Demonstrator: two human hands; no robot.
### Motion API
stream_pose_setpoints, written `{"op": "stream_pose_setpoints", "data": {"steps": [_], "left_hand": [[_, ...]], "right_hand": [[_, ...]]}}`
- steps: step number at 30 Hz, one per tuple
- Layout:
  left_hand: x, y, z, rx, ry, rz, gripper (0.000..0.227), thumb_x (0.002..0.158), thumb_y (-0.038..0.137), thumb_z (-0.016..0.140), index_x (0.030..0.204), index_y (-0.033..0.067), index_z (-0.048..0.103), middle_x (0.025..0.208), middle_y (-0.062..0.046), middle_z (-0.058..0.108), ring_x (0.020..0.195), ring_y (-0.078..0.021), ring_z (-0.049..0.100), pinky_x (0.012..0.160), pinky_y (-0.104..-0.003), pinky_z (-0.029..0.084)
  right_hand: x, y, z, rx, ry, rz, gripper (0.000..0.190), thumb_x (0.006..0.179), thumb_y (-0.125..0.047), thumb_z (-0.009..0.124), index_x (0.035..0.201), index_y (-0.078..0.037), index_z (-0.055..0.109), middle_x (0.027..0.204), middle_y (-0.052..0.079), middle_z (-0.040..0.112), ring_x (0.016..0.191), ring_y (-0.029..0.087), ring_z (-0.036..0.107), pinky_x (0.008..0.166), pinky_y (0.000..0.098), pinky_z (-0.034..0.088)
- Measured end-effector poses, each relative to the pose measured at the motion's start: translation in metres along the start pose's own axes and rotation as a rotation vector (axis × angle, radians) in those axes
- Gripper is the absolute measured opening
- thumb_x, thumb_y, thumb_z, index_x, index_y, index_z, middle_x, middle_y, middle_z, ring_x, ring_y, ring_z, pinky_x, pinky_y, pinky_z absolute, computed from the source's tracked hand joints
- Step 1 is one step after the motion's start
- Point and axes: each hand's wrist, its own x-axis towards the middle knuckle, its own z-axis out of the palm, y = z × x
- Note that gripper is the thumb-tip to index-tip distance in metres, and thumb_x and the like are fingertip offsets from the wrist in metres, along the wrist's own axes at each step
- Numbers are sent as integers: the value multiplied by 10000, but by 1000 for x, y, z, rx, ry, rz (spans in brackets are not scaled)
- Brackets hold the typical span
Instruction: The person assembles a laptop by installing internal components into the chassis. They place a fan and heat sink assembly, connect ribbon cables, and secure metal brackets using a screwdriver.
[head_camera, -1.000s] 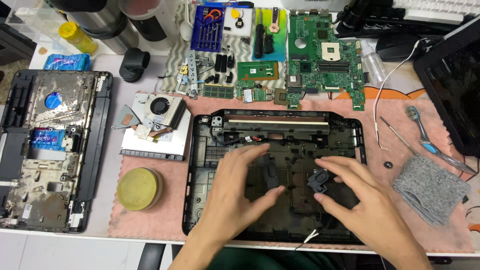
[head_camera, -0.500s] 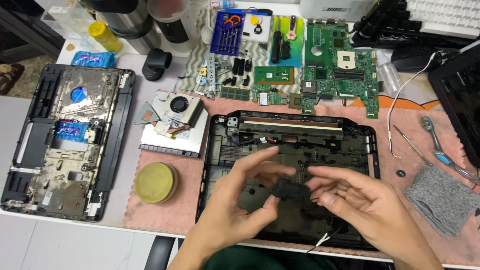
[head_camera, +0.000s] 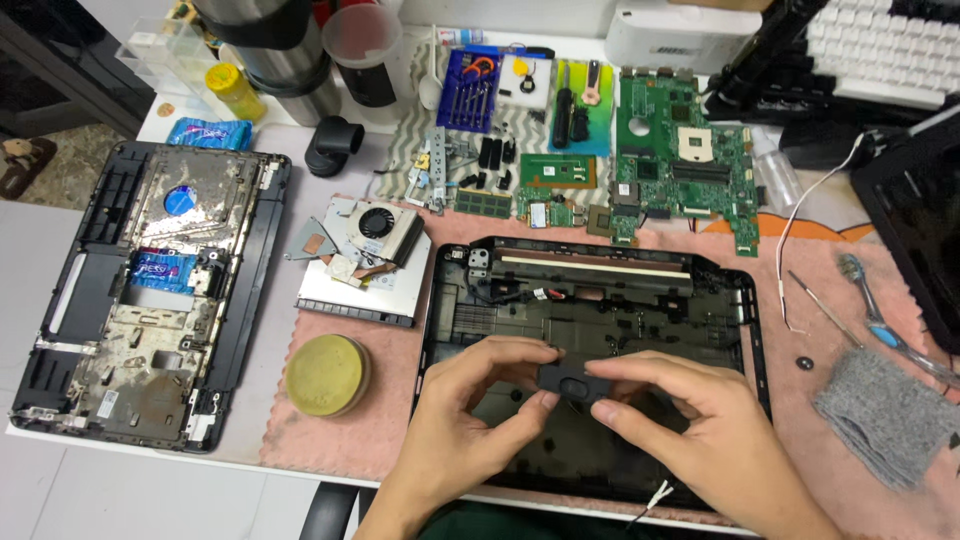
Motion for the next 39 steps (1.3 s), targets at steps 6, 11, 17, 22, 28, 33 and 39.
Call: {"op": "stream_pose_setpoints", "data": {"steps": [6,11,17,22,28,33,39], "left_hand": [[-6,-24,8,-470,136,-203,454,974,35,862,1405,18,719,1350,-176,843,1056,-199,866,1017,-313,703],[-3,-27,16,-786,333,-436,528,893,-78,882,1398,-74,727,1237,-303,891,1053,-317,895,1009,-414,746],[-1,-39,17,-878,543,-606,480,874,-142,885,1324,-94,727,1093,-317,889,945,-299,833,935,-446,728],[0,-23,13,-867,547,-551,406,906,-96,880,1298,-123,781,1025,-280,890,900,-310,858,881,-403,722],[-5,-2,15,-895,550,-614,481,865,-98,876,1337,-152,804,1168,-354,903,950,-411,890,950,-458,746],[-12,2,25,-901,459,-479,419,867,-121,894,1273,-112,790,1163,-332,912,1030,-420,914,975,-408,742],[-17,1,29,-705,498,-397,283,855,-87,950,1090,-43,799,1062,-272,932,976,-305,918,926,-367,762]], "right_hand": [[11,-17,12,-161,109,-352,272,905,-157,910,1174,-138,946,1134,-2,953,989,99,878,904,260,667],[22,-33,24,-204,177,-381,235,949,-155,882,1174,-109,928,1159,2,843,882,115,809,869,274,626],[30,-46,38,-310,203,-581,234,988,-145,849,1216,-114,889,1171,21,808,1022,135,809,914,295,608],[29,-55,45,-275,216,-568,238,971,-129,869,1202,-74,889,1130,54,827,986,157,806,931,302,597],[28,-46,42,23,121,-339,284,955,-68,857,1235,-35,892,1069,81,873,927,153,808,867,277,648],[37,5,35,519,6,74,350,974,35,801,1307,106,881,1037,266,929,937,316,889,935,360,663],[40,25,28,852,-20,322,309,1071,63,672,1339,175,778,1080,363,783,956,472,769,941,504,620]]}}
